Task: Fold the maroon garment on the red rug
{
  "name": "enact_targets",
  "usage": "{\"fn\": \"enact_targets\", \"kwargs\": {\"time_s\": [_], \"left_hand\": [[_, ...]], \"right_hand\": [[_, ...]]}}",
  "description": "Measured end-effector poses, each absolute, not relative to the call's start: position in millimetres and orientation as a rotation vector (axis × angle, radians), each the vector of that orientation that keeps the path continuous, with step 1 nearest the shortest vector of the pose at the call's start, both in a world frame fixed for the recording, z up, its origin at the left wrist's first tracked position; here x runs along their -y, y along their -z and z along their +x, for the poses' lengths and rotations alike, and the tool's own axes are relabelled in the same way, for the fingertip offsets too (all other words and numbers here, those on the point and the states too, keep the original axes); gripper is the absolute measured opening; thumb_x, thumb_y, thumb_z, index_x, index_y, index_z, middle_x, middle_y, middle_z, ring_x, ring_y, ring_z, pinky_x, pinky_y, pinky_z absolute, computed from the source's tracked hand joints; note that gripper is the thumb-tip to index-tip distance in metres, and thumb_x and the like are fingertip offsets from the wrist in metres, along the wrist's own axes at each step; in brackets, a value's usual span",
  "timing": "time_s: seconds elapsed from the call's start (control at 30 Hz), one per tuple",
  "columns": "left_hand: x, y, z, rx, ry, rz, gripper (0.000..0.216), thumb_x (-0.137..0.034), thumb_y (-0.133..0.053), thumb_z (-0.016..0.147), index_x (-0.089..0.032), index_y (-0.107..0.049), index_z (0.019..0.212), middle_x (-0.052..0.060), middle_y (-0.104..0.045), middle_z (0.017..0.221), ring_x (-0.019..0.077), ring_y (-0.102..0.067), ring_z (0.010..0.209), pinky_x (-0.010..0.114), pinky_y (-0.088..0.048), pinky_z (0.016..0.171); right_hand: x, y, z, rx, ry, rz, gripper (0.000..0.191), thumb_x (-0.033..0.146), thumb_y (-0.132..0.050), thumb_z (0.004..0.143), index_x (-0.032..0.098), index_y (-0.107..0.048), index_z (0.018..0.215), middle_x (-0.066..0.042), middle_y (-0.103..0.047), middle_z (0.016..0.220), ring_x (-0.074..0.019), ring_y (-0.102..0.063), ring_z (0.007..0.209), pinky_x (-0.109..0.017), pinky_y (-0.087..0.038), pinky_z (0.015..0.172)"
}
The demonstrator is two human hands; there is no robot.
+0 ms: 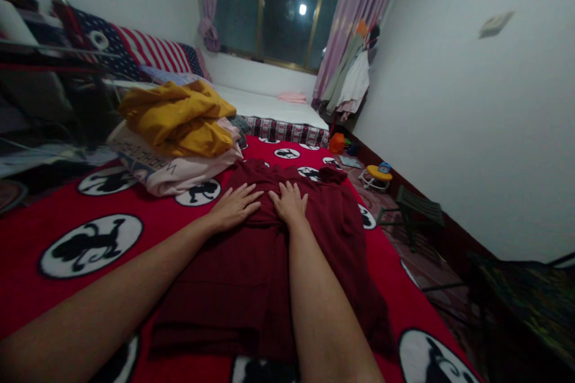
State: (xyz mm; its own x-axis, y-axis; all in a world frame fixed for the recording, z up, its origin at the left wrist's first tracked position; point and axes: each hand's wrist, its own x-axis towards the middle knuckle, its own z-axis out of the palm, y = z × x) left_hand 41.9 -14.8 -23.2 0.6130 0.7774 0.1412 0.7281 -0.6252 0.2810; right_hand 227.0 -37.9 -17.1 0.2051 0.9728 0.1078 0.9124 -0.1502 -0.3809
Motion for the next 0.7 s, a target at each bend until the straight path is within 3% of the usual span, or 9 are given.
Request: {"fn": "enact_targets", "kwargs": {"time_s": [0.1,0.2,0.27,0.47,0.57,0.63,0.7], "left_hand": [[16,25,44,-1.274,-0.391,2.679,0.059,-0.056,-0.028,0.096,-0.029,-0.039,0.147,0.005,-0.025,0.158,0.0267,-0.018,0.147,0.055,-0.015,0.117],[19,27,45,-1.299,-0.41,2.727,0.059,-0.057,-0.03,0.095,-0.03,-0.038,0.147,0.005,-0.027,0.158,0.0278,-0.02,0.146,0.055,-0.016,0.116],[21,27,45,-1.313,-0.422,2.734,0.058,-0.056,-0.03,0.095,-0.03,-0.038,0.147,0.005,-0.028,0.157,0.028,-0.021,0.146,0.055,-0.016,0.116],[25,27,46,-1.309,-0.464,2.703,0.059,-0.057,-0.03,0.095,-0.03,-0.039,0.146,0.006,-0.029,0.157,0.0287,-0.021,0.146,0.055,-0.016,0.116],[25,29,47,-1.316,-0.493,2.686,0.059,-0.057,-0.032,0.094,-0.03,-0.04,0.146,0.006,-0.03,0.157,0.0289,-0.022,0.146,0.056,-0.015,0.116],[24,30,47,-1.316,-0.51,2.684,0.059,-0.057,-0.032,0.094,-0.03,-0.04,0.146,0.006,-0.03,0.157,0.0288,-0.022,0.146,0.056,-0.014,0.116],[24,31,47,-1.318,-0.517,2.683,0.058,-0.057,-0.033,0.094,-0.03,-0.04,0.146,0.006,-0.03,0.157,0.0285,-0.022,0.146,0.055,-0.014,0.116]], "right_hand": [[35,20,232,1.605,-0.183,-2.027,0.049,0.048,-0.047,0.092,0.02,-0.057,0.131,-0.01,-0.049,0.145,-0.0244,-0.039,0.137,-0.049,-0.023,0.114],[32,18,239,1.443,-0.184,-1.905,0.037,0.041,-0.049,0.091,0.018,-0.068,0.113,-0.007,-0.069,0.119,-0.0183,-0.061,0.111,-0.031,-0.042,0.099],[33,12,251,1.382,-0.168,-1.881,0.034,0.036,-0.048,0.09,0.017,-0.071,0.106,-0.007,-0.073,0.107,-0.0171,-0.065,0.1,-0.026,-0.046,0.09],[52,-7,335,1.11,0.324,-2.162,0.036,0.022,-0.048,0.086,0.017,-0.065,0.117,-0.013,-0.064,0.12,-0.0264,-0.057,0.114,-0.036,-0.041,0.096],[60,-5,376,1.014,0.335,-2.46,0.057,0.035,-0.061,0.082,0.007,-0.054,0.13,-0.025,-0.055,0.129,-0.0353,-0.051,0.121,-0.042,-0.042,0.095],[62,-3,392,1.078,0.232,-2.582,0.054,0.042,-0.064,0.08,0.009,-0.061,0.123,-0.024,-0.058,0.124,-0.0366,-0.053,0.119,-0.044,-0.043,0.093],[62,-4,399,1.194,0.187,-2.577,0.037,0.042,-0.064,0.081,0.016,-0.07,0.106,-0.018,-0.064,0.116,-0.0338,-0.057,0.115,-0.042,-0.044,0.092]]}}
